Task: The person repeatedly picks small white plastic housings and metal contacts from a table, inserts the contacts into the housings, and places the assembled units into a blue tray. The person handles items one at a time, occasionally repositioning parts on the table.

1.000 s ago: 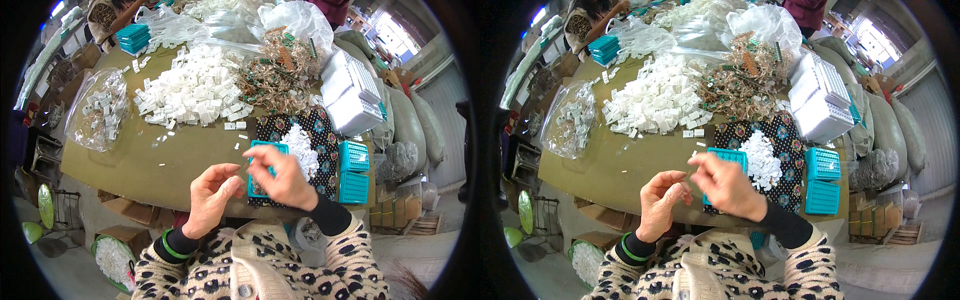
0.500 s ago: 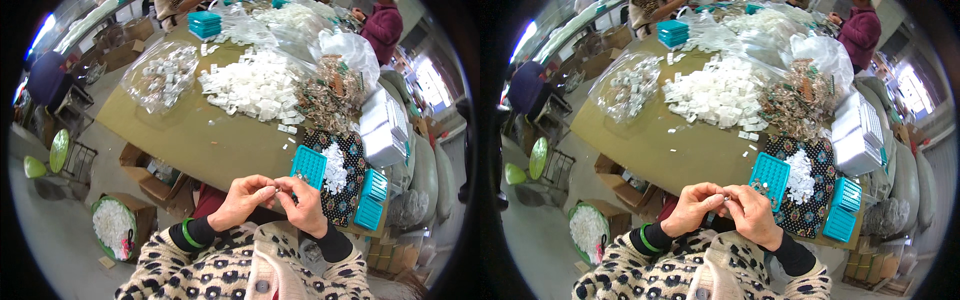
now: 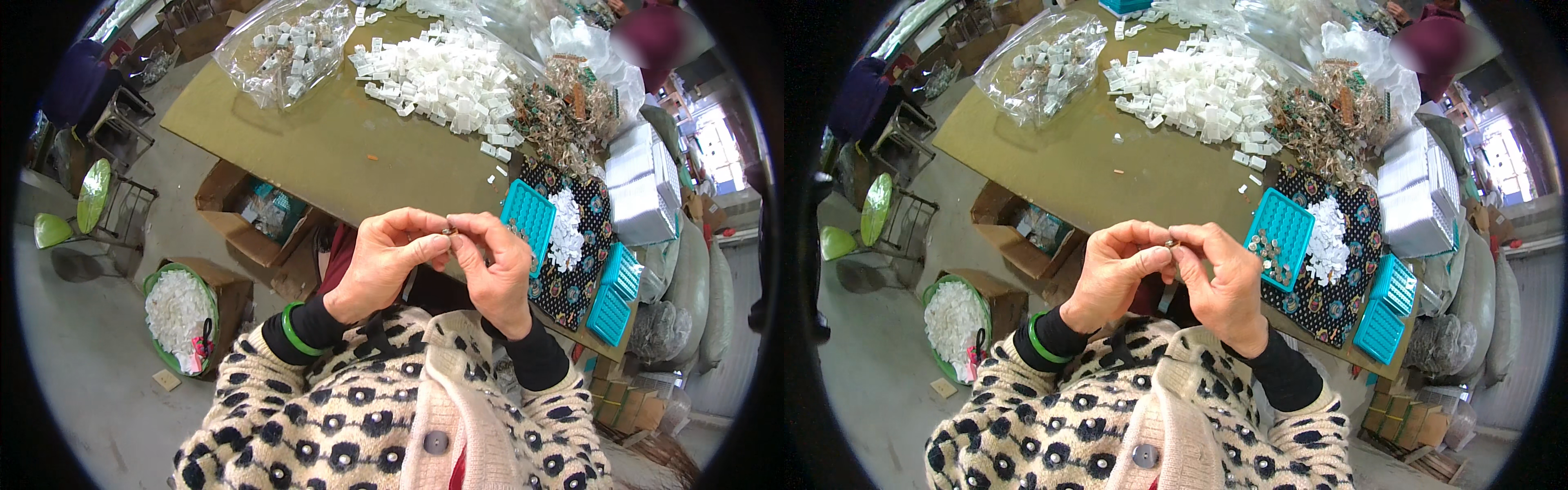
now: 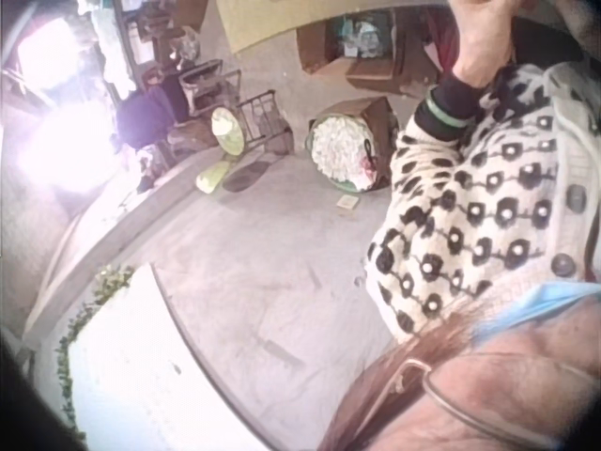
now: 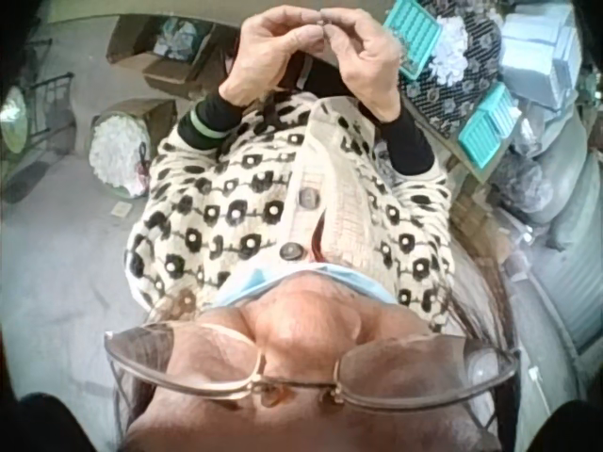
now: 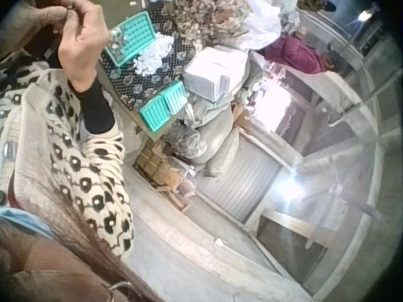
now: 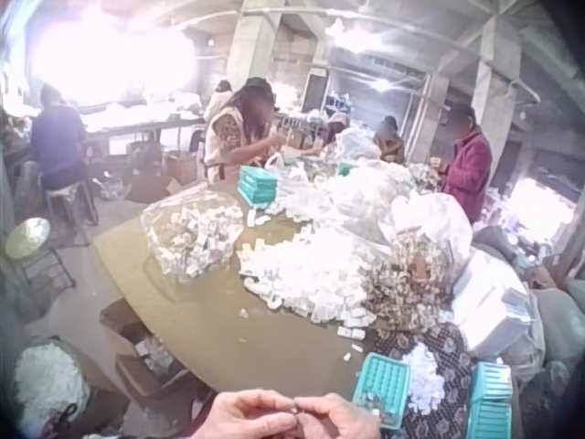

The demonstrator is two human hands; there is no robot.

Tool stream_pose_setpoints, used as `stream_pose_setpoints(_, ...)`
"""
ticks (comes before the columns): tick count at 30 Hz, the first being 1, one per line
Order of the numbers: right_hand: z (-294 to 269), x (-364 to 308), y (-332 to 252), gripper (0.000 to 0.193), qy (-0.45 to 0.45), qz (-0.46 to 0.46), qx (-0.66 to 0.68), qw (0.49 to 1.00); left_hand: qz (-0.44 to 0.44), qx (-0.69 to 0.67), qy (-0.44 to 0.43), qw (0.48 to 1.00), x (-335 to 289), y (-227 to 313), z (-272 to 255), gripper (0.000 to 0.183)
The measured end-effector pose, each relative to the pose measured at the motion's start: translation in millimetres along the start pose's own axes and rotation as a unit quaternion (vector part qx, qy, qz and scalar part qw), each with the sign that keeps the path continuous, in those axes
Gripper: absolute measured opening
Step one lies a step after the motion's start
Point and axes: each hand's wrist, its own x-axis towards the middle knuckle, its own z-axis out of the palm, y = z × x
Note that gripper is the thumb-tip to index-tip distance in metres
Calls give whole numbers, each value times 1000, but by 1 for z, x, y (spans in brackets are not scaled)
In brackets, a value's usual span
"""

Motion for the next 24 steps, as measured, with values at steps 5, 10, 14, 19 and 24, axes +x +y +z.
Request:
stream_pose_setpoints(5, 0, -10, 2, 15, -38, -7, -32, 999, -29, 100, 46, 993, -18, 1, -26, 12)
stream_pose_setpoints(10, -14, -24, 7, 15, -58, 10, -38, 998, -62, 157, 195, 966, -56, 10, -96, 12)
stream_pose_setpoints(14, -34, -18, 11, 12, -63, 26, -81, 994, 68, 123, 405, 904, -54, 43, -178, 24)
stream_pose_setpoints(19, -72, 33, 43, 8, -16, -10, -194, 981, 3, 163, 375, 913, -65, 37, -190, 15)
stream_pose_setpoints(24, -82, 86, 111, 8, -17, -64, -328, 942, -84, 204, 206, 953, -51, 10, -108, 13)
